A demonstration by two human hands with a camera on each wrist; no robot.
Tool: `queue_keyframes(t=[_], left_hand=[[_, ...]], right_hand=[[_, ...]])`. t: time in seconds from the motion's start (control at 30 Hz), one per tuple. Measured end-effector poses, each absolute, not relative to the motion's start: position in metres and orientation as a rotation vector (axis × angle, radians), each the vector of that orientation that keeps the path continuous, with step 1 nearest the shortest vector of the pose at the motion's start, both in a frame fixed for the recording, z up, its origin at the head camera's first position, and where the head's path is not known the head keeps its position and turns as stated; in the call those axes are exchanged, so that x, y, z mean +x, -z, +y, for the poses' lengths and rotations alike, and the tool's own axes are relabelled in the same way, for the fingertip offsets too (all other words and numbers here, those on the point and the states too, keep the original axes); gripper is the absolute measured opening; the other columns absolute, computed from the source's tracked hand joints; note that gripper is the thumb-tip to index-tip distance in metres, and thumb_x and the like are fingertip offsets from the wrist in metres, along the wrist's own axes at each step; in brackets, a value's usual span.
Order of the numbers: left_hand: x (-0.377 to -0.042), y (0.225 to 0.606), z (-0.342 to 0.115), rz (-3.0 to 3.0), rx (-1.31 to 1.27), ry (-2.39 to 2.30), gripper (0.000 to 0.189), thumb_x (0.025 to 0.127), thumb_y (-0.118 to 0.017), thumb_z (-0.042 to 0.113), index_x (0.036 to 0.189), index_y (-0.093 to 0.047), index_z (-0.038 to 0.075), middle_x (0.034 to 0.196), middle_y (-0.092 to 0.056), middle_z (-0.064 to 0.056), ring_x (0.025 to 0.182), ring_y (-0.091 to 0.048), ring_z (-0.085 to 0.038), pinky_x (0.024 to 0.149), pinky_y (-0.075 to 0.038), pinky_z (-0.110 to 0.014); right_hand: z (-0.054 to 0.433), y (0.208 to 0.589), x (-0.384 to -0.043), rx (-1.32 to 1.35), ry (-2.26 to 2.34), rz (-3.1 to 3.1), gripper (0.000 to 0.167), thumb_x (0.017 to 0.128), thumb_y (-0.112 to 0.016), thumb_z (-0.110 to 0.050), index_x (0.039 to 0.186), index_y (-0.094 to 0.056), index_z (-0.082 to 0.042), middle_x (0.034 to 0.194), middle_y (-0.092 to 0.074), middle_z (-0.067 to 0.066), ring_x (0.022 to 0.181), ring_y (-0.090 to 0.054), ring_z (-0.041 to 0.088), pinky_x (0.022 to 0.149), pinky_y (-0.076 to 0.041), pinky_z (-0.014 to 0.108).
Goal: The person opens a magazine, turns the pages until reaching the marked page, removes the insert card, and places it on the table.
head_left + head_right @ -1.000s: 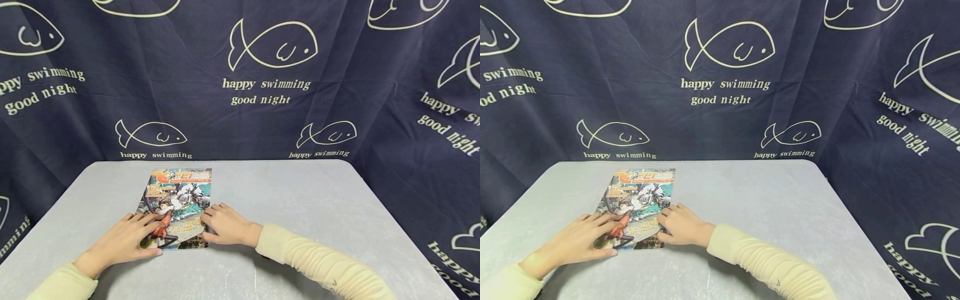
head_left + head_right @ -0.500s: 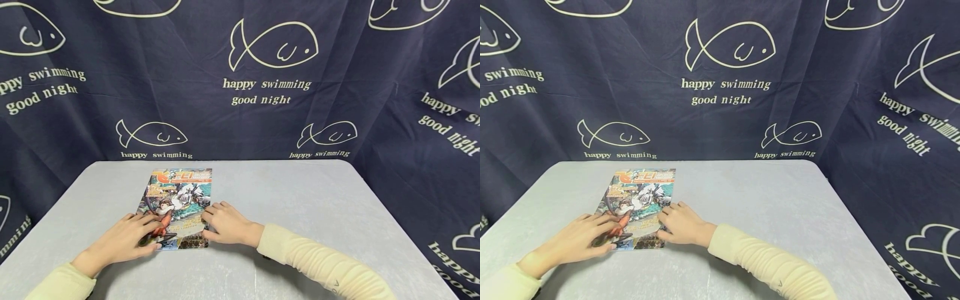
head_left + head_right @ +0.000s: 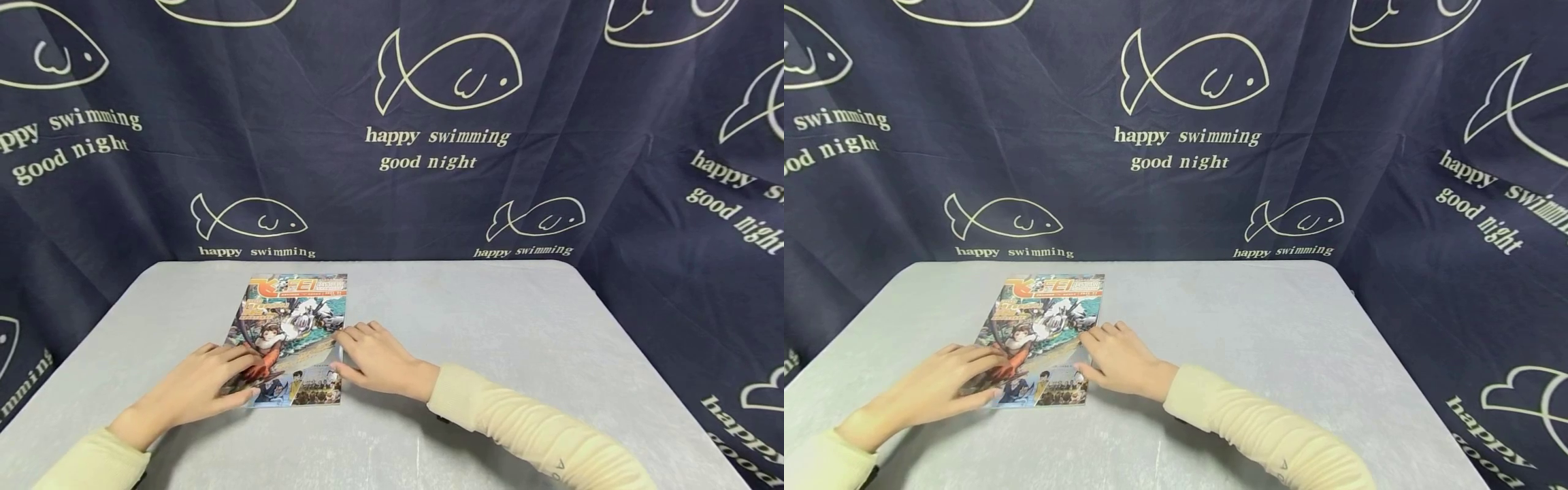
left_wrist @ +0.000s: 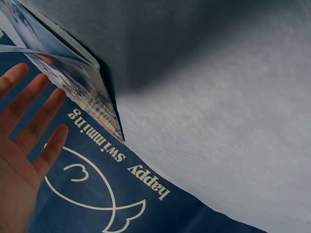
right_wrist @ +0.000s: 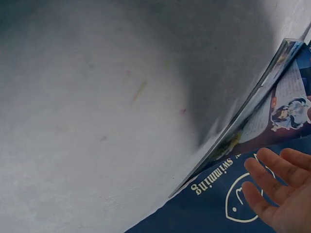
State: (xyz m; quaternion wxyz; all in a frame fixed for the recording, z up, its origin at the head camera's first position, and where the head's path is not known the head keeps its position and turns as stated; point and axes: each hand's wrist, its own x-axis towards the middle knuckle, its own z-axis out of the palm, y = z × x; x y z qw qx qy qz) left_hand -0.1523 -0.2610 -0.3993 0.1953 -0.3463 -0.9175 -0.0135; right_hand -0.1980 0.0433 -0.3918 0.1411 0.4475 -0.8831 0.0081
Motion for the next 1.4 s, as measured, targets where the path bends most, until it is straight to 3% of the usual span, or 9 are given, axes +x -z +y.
queue_keyframes(t=[0.63, 1.13, 1.4], left_hand=[[-0.155, 0.39, -0.272, -2.466, -0.908, 0.077, 0.055, 0.071, -0.069, 0.04, 0.119, -0.059, 0.014, 0.116, -0.059, -0.004, 0.104, -0.053, -0.024, 0.086, -0.038, -0.042], [-0.157, 0.382, -0.282, -2.398, -0.853, 0.087, 0.062, 0.079, -0.058, 0.047, 0.129, -0.051, 0.012, 0.125, -0.053, -0.009, 0.109, -0.049, -0.029, 0.088, -0.034, -0.044], [-0.157, 0.379, -0.286, -2.356, -0.804, 0.114, 0.07, 0.087, -0.04, 0.059, 0.133, -0.045, 0.007, 0.134, -0.045, -0.015, 0.114, -0.044, -0.034, 0.087, -0.033, -0.047]], right_hand=[[0.044, 0.395, -0.196, 1.317, 0.018, -2.568, 0.054, 0.092, -0.041, -0.046, 0.131, -0.044, -0.009, 0.123, -0.056, 0.004, 0.112, -0.054, 0.018, 0.094, -0.044, 0.037], [0.041, 0.405, -0.193, 1.47, 0.066, -2.601, 0.053, 0.09, -0.043, -0.052, 0.126, -0.048, -0.014, 0.126, -0.053, 0.003, 0.112, -0.051, 0.018, 0.094, -0.043, 0.037], [0.041, 0.408, -0.193, 1.508, 0.074, -2.628, 0.052, 0.09, -0.041, -0.055, 0.123, -0.05, -0.016, 0.128, -0.051, 0.003, 0.113, -0.051, 0.017, 0.093, -0.043, 0.038]])
